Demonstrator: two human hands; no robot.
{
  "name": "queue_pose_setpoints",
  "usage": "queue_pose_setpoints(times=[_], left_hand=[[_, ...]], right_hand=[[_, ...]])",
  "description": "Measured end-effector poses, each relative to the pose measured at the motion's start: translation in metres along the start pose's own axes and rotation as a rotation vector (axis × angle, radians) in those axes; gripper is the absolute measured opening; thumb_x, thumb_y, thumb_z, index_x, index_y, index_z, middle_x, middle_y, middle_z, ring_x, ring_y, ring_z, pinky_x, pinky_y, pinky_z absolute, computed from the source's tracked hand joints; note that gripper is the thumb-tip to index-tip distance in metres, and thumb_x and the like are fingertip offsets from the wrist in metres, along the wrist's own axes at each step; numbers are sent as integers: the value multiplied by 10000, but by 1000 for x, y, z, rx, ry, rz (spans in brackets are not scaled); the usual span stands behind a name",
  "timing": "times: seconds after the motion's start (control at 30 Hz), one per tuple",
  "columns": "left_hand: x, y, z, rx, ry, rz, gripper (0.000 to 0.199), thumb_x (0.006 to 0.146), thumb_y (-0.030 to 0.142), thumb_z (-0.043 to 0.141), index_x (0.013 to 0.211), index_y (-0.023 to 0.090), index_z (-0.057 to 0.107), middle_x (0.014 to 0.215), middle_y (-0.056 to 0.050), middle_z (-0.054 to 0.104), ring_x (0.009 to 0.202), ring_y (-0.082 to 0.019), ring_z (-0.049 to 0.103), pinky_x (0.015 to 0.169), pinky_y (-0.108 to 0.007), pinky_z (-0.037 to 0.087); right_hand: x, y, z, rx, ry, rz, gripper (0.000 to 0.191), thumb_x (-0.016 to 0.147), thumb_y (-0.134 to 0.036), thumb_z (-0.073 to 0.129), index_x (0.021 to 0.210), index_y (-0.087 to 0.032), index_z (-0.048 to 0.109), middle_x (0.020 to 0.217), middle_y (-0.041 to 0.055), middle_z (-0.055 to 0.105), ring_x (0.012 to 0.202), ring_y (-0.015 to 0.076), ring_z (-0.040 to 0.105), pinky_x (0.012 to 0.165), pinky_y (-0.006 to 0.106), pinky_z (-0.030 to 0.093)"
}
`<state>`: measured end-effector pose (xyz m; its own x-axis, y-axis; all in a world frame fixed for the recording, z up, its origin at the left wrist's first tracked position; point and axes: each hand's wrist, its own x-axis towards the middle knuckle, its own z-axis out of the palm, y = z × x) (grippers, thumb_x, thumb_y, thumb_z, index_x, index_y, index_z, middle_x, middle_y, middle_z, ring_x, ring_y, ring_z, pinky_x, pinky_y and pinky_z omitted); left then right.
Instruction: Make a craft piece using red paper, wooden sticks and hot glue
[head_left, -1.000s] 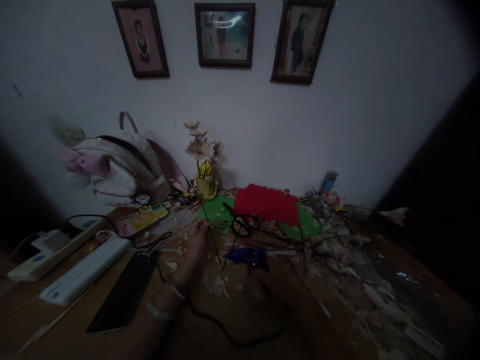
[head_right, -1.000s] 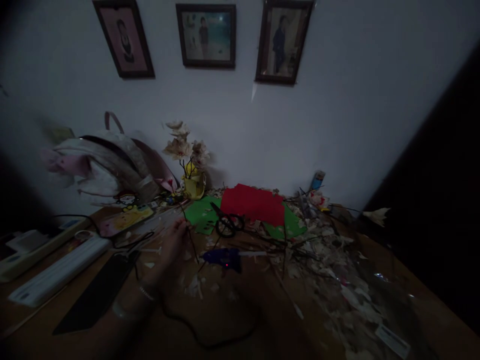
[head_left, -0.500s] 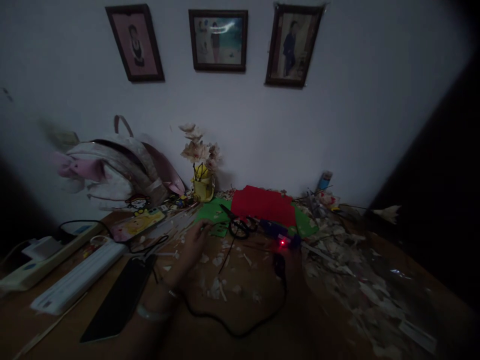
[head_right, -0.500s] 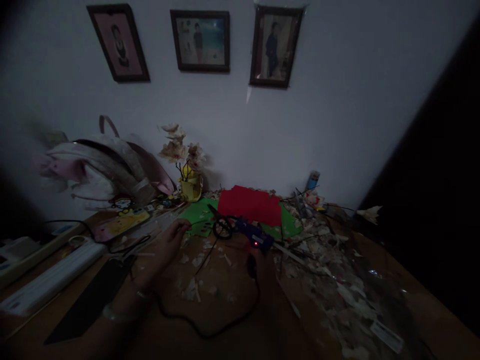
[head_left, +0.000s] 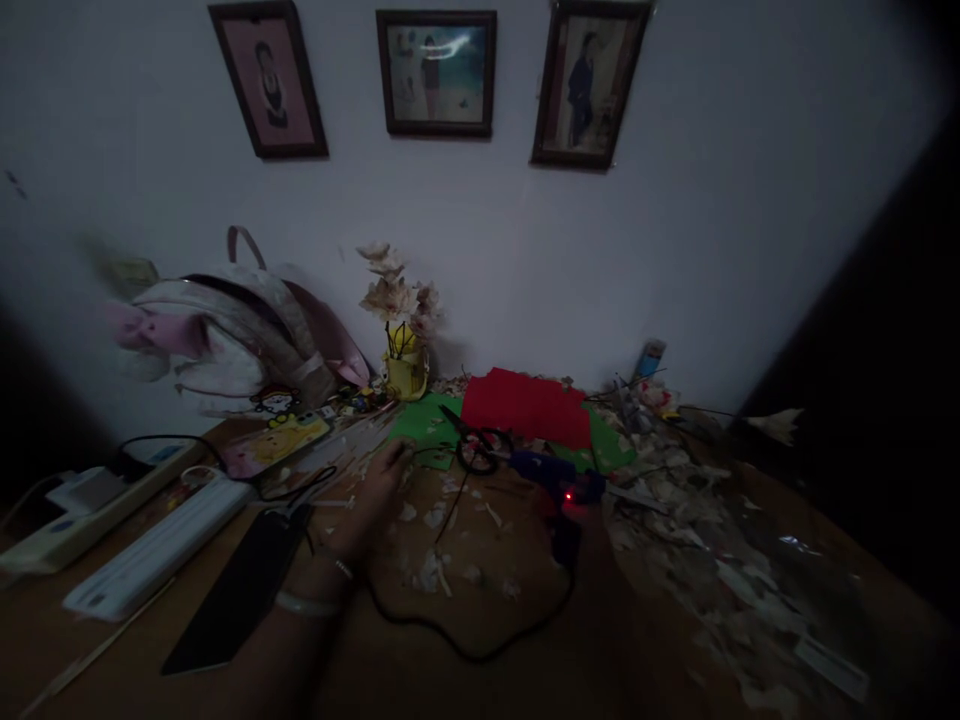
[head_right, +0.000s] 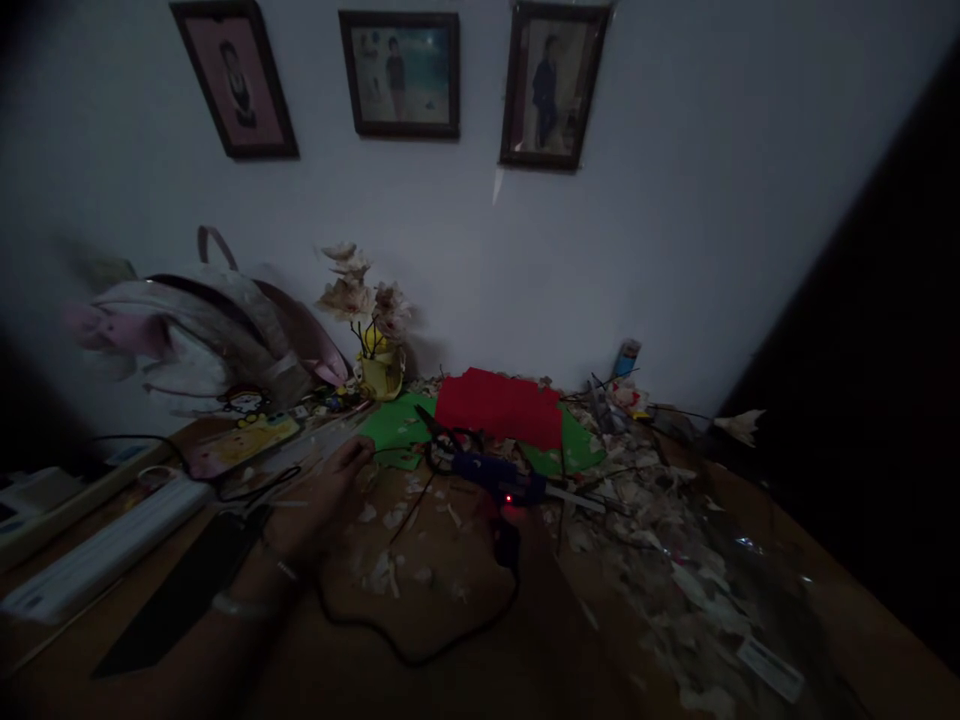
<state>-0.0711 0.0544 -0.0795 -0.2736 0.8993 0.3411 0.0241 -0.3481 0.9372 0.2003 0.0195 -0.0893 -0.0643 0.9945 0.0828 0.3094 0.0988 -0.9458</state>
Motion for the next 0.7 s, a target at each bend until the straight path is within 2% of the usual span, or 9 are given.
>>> queue_pose_setpoints(times=[0.13,0.37,0.57,0.7], left_hand=[[2,-6,-1,56,-6,24,81,694,160,614,619,192,604,634,20,522,651,-161,444,601,-193,340],[1,0,2,123,-24,58,97,684,166,591,594,196,573,606,17,504,622,-165,438,580,-205,334],[0,3,2,198,-37,77,95,695,196,560,602,199,543,604,21,498,621,-161,446,588,-216,345],[-1,5,2,271,-66,80,116,711,246,542,612,192,515,605,31,476,622,-158,432,592,-234,340]], right_hand=[[3,-9,-1,41,27,52,261,869,-312,519,1063,-140,552,1006,49,595,811,147,599,679,307,519],[1,-14,-1,141,56,105,253,872,-315,515,1047,-138,556,978,47,600,781,135,600,658,296,523],[2,-9,2,253,85,109,268,872,-315,514,1075,-144,543,1017,54,588,819,147,595,688,318,520],[6,0,2,338,121,91,241,863,-338,521,978,-133,576,884,26,613,695,112,591,595,259,506]])
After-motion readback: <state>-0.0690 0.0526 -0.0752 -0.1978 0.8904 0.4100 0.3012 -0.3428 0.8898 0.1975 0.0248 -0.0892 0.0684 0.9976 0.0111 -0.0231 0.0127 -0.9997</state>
